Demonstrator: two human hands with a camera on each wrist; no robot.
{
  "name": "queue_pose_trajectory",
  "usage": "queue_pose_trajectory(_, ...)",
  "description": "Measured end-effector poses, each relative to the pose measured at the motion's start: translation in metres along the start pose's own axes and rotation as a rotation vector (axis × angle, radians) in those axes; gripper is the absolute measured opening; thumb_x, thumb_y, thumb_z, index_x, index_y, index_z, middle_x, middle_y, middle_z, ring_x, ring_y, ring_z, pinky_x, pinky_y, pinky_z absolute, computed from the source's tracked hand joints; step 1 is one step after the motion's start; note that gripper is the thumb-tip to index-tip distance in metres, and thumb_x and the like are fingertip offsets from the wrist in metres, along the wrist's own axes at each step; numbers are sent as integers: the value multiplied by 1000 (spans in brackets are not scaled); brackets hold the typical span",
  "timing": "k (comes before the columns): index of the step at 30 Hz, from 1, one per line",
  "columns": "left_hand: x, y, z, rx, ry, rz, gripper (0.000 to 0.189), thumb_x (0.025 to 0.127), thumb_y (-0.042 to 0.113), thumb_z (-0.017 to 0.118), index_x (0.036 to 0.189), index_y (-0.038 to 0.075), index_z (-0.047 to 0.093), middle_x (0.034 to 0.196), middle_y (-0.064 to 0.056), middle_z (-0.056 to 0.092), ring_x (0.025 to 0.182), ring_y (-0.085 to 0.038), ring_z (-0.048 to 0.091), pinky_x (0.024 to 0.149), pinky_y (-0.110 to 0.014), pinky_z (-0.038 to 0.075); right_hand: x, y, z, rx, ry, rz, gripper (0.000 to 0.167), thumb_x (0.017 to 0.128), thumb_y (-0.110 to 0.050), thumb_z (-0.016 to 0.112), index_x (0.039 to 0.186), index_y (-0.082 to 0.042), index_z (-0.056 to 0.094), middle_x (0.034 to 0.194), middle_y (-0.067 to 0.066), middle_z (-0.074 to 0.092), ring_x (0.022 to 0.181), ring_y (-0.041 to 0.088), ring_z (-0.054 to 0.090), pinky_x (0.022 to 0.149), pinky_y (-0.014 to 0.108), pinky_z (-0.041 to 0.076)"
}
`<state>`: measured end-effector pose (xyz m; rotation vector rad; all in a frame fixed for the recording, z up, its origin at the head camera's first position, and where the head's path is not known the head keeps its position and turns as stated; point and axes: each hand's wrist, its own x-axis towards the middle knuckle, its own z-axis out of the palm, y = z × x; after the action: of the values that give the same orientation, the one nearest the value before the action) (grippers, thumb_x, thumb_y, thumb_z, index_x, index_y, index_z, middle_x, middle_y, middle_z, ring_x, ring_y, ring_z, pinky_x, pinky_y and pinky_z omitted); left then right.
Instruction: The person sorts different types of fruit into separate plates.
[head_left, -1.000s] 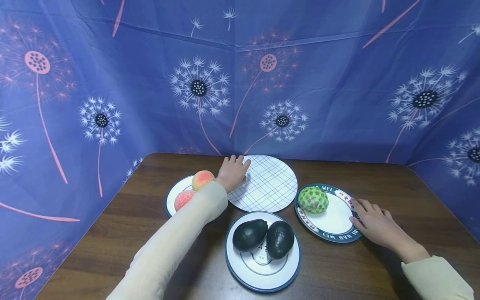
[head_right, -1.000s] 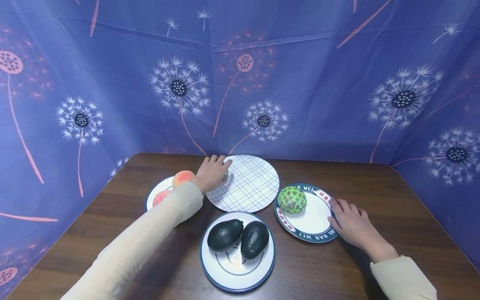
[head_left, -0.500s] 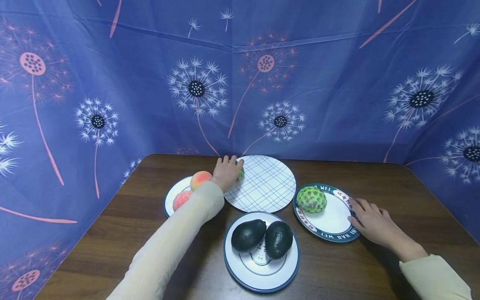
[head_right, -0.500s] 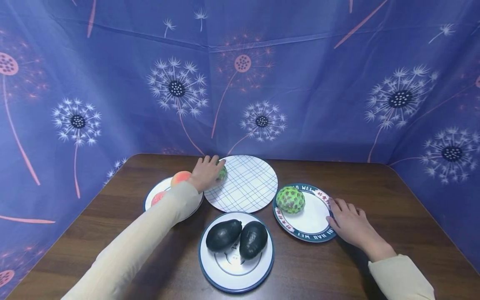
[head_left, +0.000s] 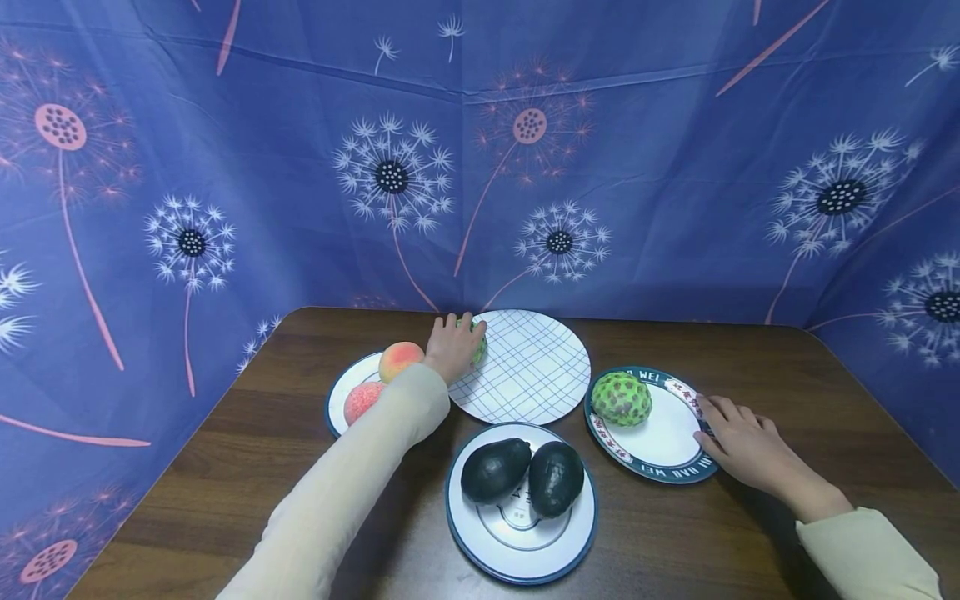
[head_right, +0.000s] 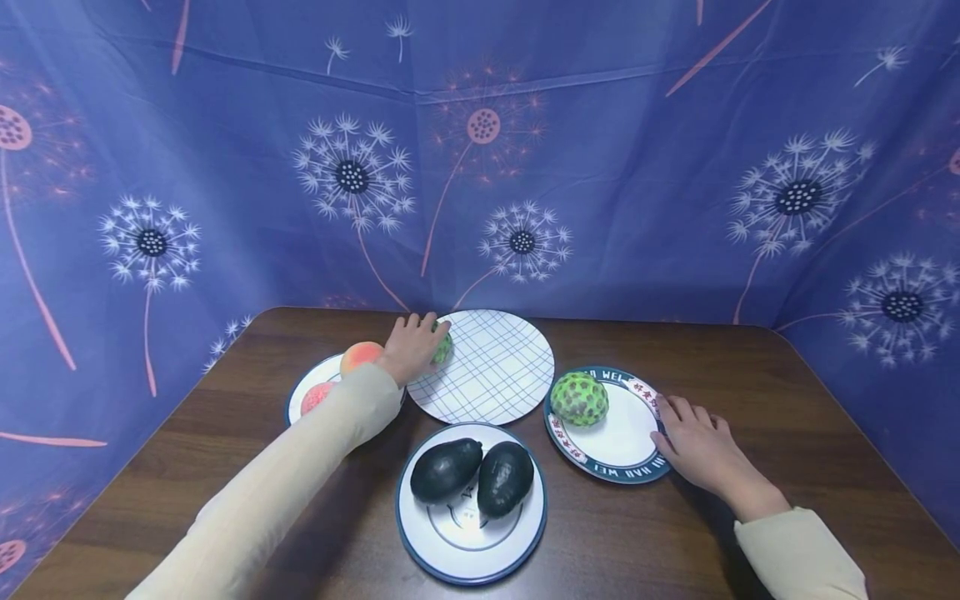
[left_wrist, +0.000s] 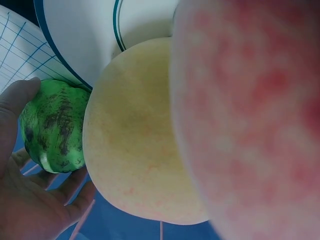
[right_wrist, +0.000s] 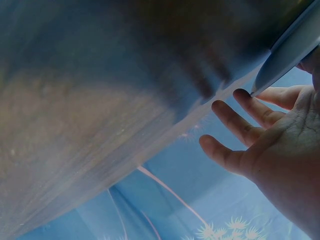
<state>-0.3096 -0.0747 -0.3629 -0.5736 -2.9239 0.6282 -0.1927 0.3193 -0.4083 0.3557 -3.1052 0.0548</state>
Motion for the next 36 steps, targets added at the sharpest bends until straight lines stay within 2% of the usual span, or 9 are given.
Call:
queue_pose_trajectory(6,1,2,2,9,-14,-16,52,90,28,53,138,19,32,135,-10,40,120,-30,44,98,-43,40,1,0,0,-1,4,0,63,87,-32,54,132,8,35,128,33,38,113,52,37,88,71,29)
queue_pose_trajectory(11,2,4,3,25,-8,-19,49,93,19,48,139,19,31,136,-11,39,120,-30,44,98,-43,40,0,0,0,2,0,3,63,87,-31,54,133,8,34,128,33,38,113,52,37,88,71,29)
queue_pose_trajectory(27,1,4,1,39,16,-13,49,89,18,56,134,16,37,128,-12,45,113,-30,48,96,-42,41,0,-1,-2,9,-3,1,65,87,-31,56,134,7,34,129,32,37,114,52,36,89,72,28)
queue_pose_trajectory(36,3,5,1,35,13,-17,49,89,17,55,135,17,38,128,-13,46,113,-31,48,96,-44,42,0,-2,-4,20,-11,6,64,87,-31,54,134,7,34,129,32,37,114,52,36,90,72,28)
